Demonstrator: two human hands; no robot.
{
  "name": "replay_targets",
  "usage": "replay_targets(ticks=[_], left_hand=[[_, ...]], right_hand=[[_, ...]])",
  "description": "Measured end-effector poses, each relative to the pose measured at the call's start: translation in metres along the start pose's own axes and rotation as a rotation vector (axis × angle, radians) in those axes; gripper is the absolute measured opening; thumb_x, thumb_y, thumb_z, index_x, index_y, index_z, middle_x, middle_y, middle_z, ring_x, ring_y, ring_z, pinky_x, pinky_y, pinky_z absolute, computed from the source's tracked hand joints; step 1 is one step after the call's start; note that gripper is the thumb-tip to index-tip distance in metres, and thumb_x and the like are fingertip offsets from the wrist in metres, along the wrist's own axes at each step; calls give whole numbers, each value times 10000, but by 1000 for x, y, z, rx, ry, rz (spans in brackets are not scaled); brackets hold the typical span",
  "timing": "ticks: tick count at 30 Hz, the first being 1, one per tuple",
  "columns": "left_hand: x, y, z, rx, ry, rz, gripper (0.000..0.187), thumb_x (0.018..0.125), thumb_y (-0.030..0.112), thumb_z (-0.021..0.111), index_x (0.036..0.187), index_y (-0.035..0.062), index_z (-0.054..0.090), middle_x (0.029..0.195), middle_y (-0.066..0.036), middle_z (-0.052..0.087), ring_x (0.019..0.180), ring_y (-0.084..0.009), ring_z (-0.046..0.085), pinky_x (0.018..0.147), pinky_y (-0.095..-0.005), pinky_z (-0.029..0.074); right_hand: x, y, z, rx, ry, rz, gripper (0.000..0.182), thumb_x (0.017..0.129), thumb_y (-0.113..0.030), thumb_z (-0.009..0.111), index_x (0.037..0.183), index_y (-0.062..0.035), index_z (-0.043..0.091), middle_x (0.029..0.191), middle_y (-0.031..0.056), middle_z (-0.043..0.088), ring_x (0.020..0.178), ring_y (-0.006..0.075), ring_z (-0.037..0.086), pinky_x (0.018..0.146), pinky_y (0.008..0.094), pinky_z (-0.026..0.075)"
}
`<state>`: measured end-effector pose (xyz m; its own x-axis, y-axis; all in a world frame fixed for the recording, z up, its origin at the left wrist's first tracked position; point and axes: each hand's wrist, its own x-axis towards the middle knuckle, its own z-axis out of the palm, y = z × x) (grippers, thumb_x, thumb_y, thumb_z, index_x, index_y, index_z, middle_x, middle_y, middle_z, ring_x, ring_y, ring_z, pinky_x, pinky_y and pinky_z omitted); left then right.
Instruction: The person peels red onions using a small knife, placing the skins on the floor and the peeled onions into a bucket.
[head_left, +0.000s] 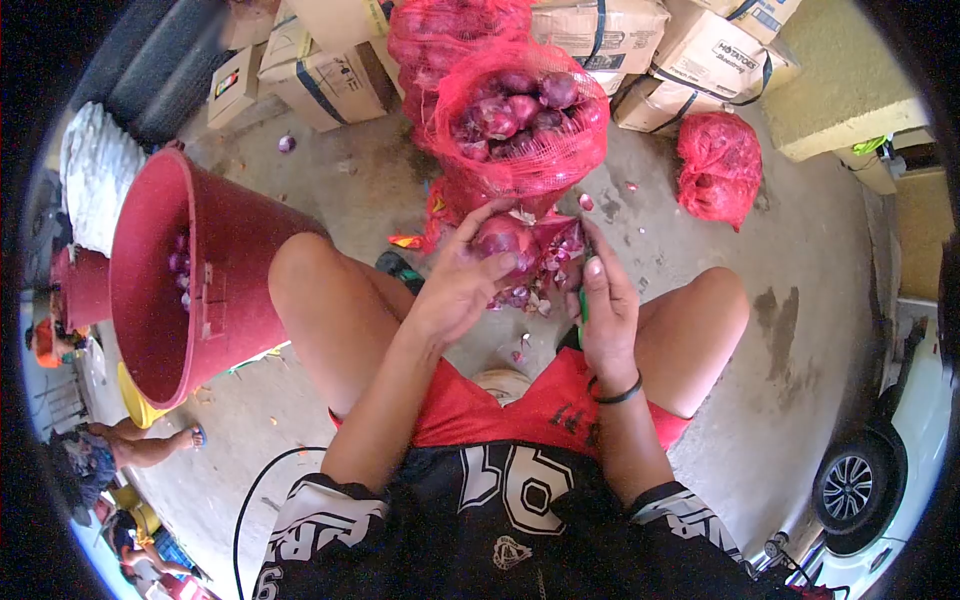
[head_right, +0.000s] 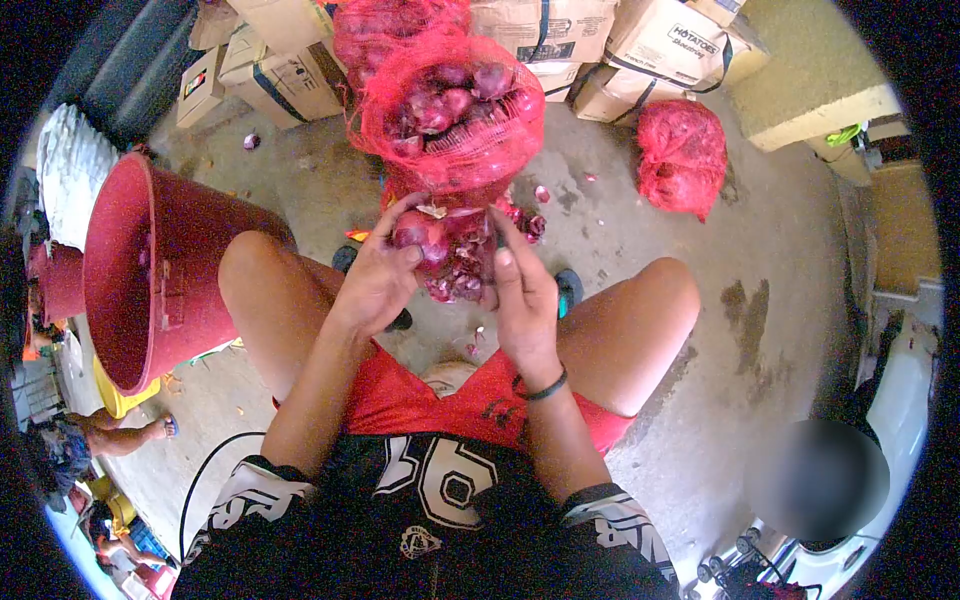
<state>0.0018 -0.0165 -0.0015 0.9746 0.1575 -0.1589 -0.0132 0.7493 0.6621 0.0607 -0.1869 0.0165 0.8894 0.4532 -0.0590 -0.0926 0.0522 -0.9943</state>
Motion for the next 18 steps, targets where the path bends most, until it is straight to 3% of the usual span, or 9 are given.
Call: replay_targets(ticks=[10,14,16,17,18], left_hand=[[-4,2,-9,-152,29,-64,587,912,170,631,1423,107,348,1386,-142,492,1250,-305,524,1013,-504,469],[-1,7,-8,-77,-42,-75,559,920,170,614,1411,81,362,1377,-146,501,1252,-286,524,1024,-468,467],[-6,11,-9,-128,22,-113,575,910,163,624,1412,62,362,1378,-152,499,1255,-281,523,1031,-454,462],[-8,13,-9,-153,54,-133,584,904,159,630,1412,53,362,1379,-156,498,1256,-279,522,1034,-447,459],[-8,14,-10,-141,67,-119,598,893,146,642,1413,48,361,1370,-156,505,1251,-278,526,1037,-448,457]], right_hand=[[6,7,-8,97,60,49,429,1042,-241,446,1427,-53,450,692,-89,388,577,18,342,518,175,292],[8,11,-11,-5,151,-12,428,1038,-250,454,1420,-57,463,760,-77,444,598,18,353,520,169,290],[14,9,-20,-46,264,-74,431,1035,-257,460,1418,-60,468,840,-62,511,613,17,357,521,174,298],[16,7,-28,-92,221,-56,469,1033,-251,463,1464,-77,396,793,-54,461,611,30,401,513,164,341],[15,6,-26,-95,187,-41,471,1030,-240,465,1465,-71,394,904,-41,502,634,29,405,539,174,360]])
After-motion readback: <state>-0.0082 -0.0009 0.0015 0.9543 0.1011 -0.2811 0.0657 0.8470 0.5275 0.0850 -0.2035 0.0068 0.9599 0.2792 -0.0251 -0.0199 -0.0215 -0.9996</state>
